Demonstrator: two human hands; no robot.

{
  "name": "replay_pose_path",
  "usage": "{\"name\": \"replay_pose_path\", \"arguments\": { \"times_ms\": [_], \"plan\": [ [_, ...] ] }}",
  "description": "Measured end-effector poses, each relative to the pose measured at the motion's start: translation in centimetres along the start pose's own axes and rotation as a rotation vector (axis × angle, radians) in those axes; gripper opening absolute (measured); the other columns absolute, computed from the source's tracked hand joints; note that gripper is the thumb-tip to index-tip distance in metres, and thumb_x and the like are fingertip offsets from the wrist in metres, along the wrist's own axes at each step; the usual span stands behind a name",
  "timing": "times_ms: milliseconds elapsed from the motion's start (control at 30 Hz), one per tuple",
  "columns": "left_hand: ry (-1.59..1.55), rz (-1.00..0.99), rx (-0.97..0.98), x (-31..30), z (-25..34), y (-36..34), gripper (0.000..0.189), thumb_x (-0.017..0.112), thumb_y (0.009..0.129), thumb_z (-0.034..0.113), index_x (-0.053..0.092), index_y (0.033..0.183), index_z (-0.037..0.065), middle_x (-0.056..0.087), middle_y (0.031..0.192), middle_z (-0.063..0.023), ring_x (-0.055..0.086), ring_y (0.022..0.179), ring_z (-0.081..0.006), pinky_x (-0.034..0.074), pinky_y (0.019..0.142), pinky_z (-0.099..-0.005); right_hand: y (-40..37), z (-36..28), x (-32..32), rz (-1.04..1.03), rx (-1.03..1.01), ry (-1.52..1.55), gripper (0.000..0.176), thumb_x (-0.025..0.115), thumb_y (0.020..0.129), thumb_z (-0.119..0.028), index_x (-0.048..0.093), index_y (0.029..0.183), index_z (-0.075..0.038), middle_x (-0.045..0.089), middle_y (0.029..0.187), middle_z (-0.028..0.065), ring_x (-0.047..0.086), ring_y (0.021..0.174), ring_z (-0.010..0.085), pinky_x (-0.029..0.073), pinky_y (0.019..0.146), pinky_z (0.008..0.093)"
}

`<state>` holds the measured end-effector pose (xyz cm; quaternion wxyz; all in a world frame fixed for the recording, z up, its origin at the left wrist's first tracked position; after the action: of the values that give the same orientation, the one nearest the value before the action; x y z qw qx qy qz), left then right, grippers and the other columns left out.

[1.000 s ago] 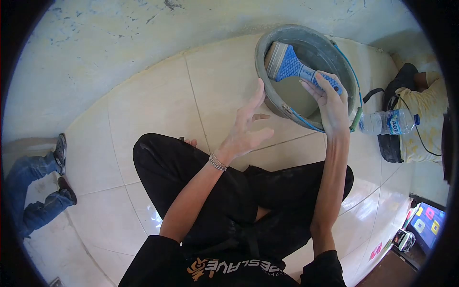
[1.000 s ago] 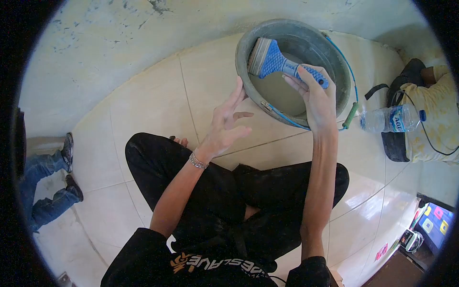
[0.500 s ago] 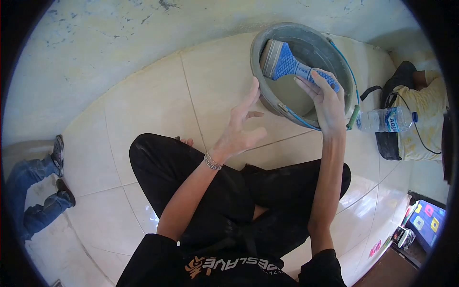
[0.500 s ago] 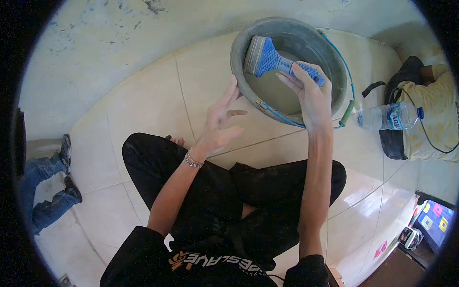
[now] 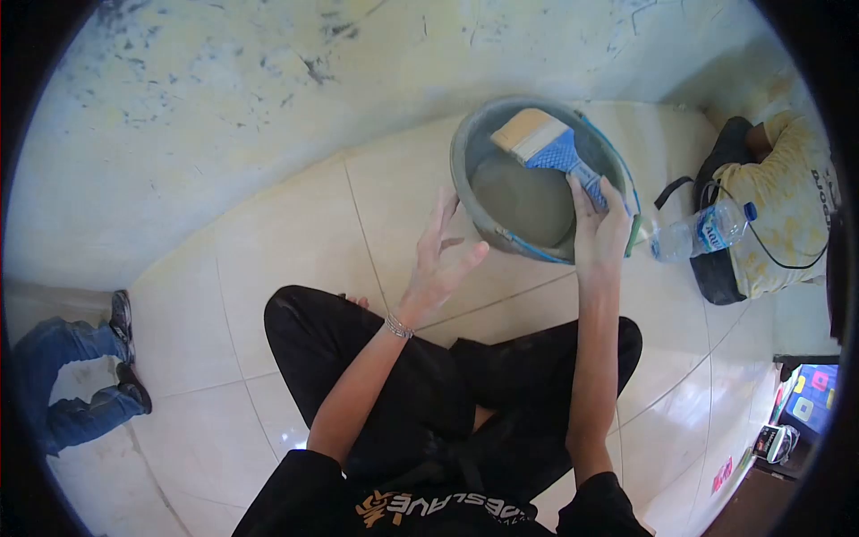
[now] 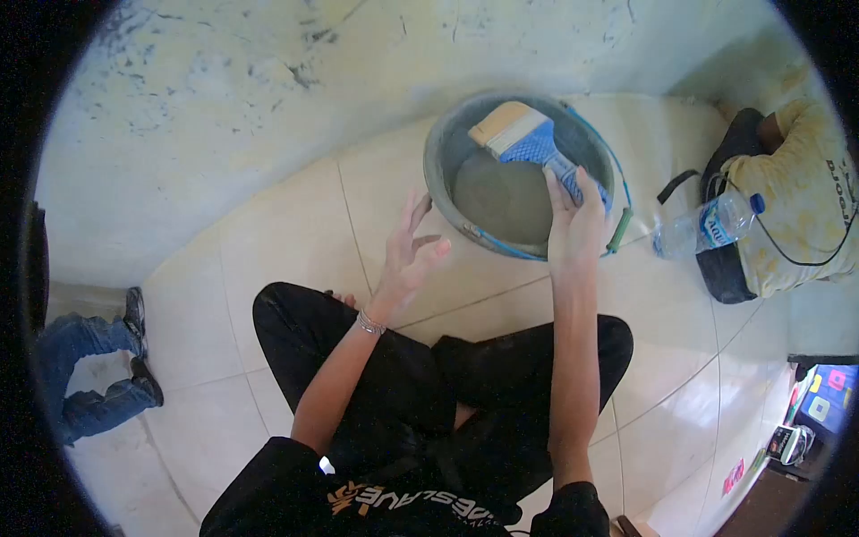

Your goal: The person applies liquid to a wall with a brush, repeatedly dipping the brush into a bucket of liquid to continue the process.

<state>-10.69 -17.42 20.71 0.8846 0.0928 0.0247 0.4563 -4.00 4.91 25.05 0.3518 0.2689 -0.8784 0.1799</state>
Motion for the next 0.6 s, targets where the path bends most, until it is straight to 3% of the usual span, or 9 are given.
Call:
{"name": "replay_pose_path", "arguments": {
  "times_ms": [133, 300, 400, 600],
  "plan": [
    [-0.005, 0.113, -0.067, -0.5, -0.3, -0.4, 0.088, 0.065, 0.080, 0.037, 0.015, 0.142, 0.000, 0.038, 0.136, -0.0198, 0.038, 0.125, -0.0278, 0.043, 0.089, -0.0389, -0.8, -0.5, 1.1, -0.144, 0.014, 0.119, 0.034, 0.051, 0.084, 0.004, 0.043, 0.116, 0.012, 0.051, 0.115, 0.0190, 0.054, 0.107, 0.0303, 0.044, 0.099, 0.0435],
    [0.042, 0.174, -0.165, -1.2, -2.1, -0.5, 0.079, 0.059, 0.084, 0.042, 0.024, 0.138, -0.003, 0.052, 0.120, -0.0174, 0.051, 0.108, -0.0222, 0.046, 0.082, -0.0334, -2.9, 1.0, 1.7, -0.189, 0.189, 0.315, 0.032, 0.049, 0.086, 0.002, 0.042, 0.114, 0.015, 0.050, 0.115, 0.0225, 0.050, 0.111, 0.0305, 0.043, 0.100, 0.0389],
    [-0.020, 0.122, -0.286, -1.1, -2.2, -0.6, 0.078, 0.057, 0.083, 0.051, 0.033, 0.134, -0.004, 0.051, 0.123, -0.0170, 0.045, 0.115, -0.0222, 0.040, 0.090, -0.0369, -4.4, 2.1, 1.6, -0.195, 0.307, 0.369, 0.032, 0.048, 0.087, 0.001, 0.041, 0.114, 0.016, 0.049, 0.115, 0.0245, 0.050, 0.112, 0.0304, 0.044, 0.099, 0.0353],
    [-0.212, 0.131, -0.409, -0.7, -3.3, -1.1, 0.081, 0.054, 0.083, 0.054, 0.035, 0.128, -0.011, 0.054, 0.115, -0.0244, 0.051, 0.111, -0.0243, 0.038, 0.095, -0.0363, -8.2, 2.7, 3.7, -0.367, 0.403, 0.178, 0.038, 0.054, 0.084, 0.000, 0.041, 0.115, 0.017, 0.051, 0.114, 0.0231, 0.053, 0.107, 0.0279, 0.046, 0.095, 0.0327]
  ]
}}
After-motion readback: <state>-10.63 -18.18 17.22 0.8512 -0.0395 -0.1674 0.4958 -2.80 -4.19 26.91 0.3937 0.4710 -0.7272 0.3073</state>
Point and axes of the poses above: each hand's wrist, its own y-axis towards the middle knuckle, its own x-axis out of the palm, z = x × y, the point moved 5 cm from there along y, towards the middle knuckle
